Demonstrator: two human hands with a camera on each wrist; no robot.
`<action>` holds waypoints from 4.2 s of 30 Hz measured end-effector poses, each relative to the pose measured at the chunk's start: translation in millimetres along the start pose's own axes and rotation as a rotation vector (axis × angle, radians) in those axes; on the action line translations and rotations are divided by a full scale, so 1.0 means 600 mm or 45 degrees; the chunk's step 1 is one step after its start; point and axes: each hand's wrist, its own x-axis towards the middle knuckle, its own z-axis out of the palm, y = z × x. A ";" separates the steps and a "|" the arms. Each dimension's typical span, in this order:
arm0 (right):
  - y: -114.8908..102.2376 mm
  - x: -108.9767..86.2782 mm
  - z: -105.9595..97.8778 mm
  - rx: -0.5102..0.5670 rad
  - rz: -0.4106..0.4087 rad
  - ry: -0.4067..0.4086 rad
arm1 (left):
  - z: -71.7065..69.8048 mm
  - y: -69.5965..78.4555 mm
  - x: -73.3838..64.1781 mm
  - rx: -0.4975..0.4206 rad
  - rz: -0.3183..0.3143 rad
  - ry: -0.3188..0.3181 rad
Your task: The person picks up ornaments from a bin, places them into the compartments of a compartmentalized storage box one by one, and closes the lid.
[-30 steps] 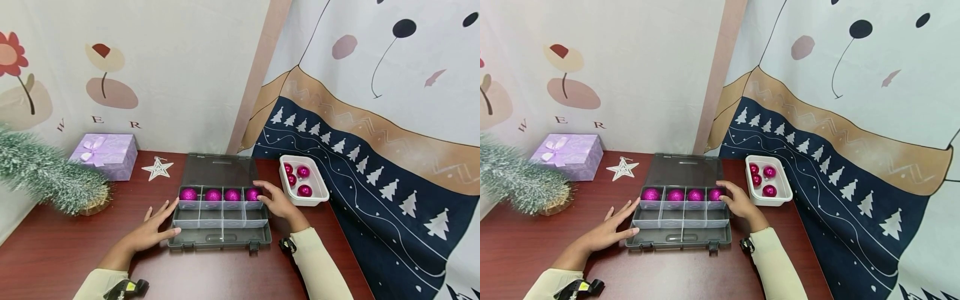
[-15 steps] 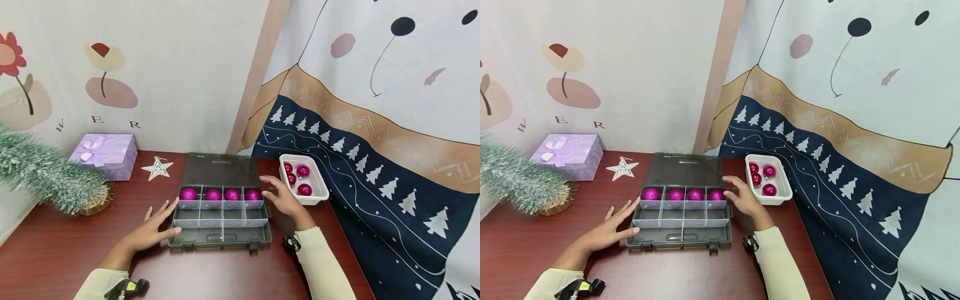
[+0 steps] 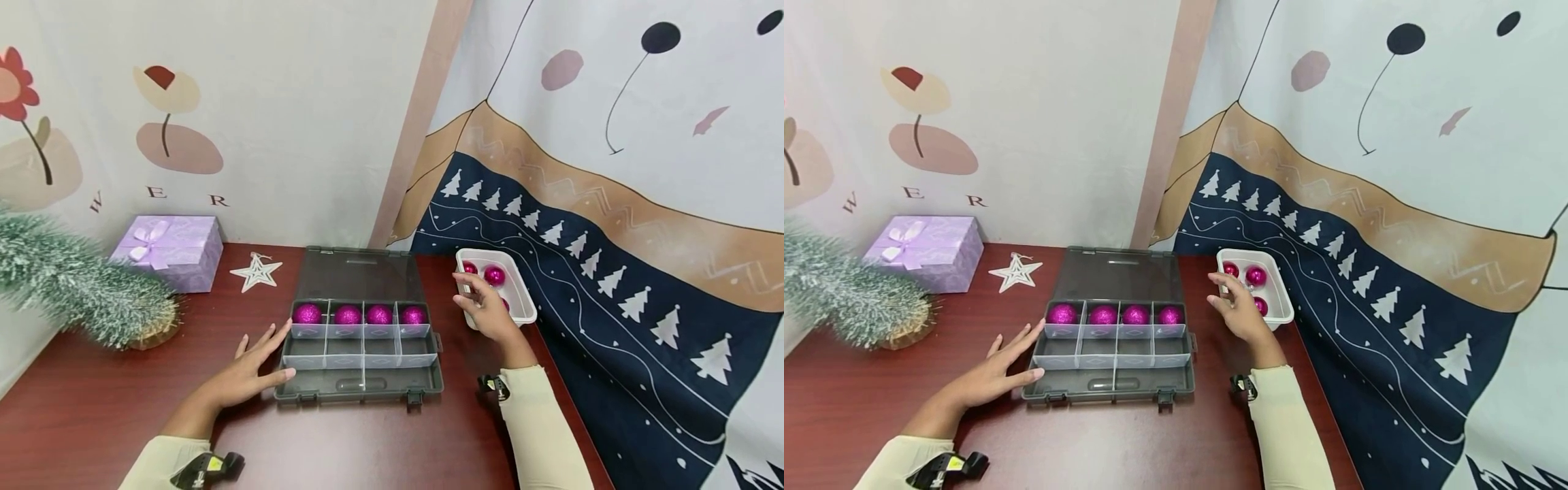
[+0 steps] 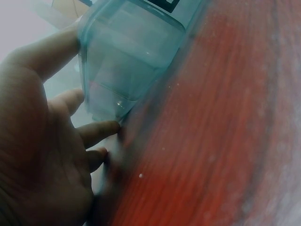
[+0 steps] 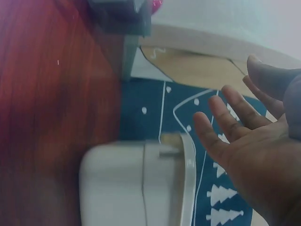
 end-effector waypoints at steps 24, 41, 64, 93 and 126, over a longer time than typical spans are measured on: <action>0.061 0.029 -0.103 -0.091 0.333 0.172 | -0.001 0.003 0.000 0.005 -0.020 -0.014; 0.108 0.075 -0.104 -0.283 0.446 0.034 | 0.000 0.001 0.002 0.006 -0.001 -0.009; 0.135 0.083 -0.107 -0.224 0.660 -0.089 | 0.000 0.002 0.002 0.011 -0.009 -0.003; 0.148 0.092 -0.095 -0.302 0.560 -0.142 | 0.003 0.000 0.000 -0.001 0.014 0.016; 0.072 0.037 -0.101 0.172 0.352 0.237 | 0.002 0.003 0.000 0.005 0.018 0.013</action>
